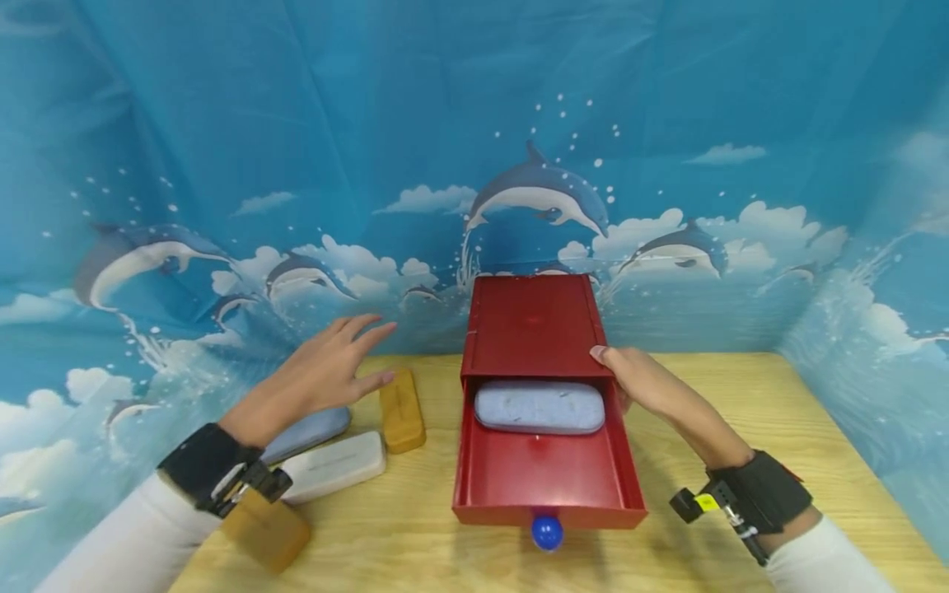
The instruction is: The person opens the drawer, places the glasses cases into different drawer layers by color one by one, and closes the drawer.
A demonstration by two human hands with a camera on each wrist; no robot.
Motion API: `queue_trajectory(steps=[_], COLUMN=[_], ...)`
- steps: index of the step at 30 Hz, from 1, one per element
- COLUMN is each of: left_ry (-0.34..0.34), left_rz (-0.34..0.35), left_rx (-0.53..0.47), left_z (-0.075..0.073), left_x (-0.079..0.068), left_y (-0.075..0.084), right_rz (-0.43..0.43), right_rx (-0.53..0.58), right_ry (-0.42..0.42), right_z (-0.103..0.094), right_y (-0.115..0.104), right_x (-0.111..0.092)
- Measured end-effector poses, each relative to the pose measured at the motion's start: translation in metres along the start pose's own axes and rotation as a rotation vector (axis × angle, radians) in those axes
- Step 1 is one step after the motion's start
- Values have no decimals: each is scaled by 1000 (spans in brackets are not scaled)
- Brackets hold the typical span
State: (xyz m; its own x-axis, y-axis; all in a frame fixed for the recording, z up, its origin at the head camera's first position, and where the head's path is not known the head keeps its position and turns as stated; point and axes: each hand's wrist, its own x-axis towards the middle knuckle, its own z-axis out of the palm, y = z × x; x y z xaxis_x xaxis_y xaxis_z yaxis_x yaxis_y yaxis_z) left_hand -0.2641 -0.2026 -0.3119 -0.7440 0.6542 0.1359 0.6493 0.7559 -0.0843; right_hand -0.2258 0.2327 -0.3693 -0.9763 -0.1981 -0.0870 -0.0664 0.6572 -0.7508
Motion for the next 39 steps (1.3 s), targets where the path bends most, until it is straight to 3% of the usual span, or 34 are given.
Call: queue_trajectory(steps=[19, 25, 32, 39], left_ry=[-163, -150, -205, -256], left_rz=[-272, -302, -335, -351], left_rx=[-92, -137, -221, -234], left_z=[60, 73, 93, 113], left_x=[-23, -31, -45, -55], left_y=[-52, -69, -85, -93], right_rz=[21, 18, 2, 2], right_rx=[-5, 11, 13, 38], right_ry=[-7, 0, -4, -1], right_z=[-1, -3, -1, 2], right_y=[-2, -3, -2, 1], right_x=[2, 1, 0, 0])
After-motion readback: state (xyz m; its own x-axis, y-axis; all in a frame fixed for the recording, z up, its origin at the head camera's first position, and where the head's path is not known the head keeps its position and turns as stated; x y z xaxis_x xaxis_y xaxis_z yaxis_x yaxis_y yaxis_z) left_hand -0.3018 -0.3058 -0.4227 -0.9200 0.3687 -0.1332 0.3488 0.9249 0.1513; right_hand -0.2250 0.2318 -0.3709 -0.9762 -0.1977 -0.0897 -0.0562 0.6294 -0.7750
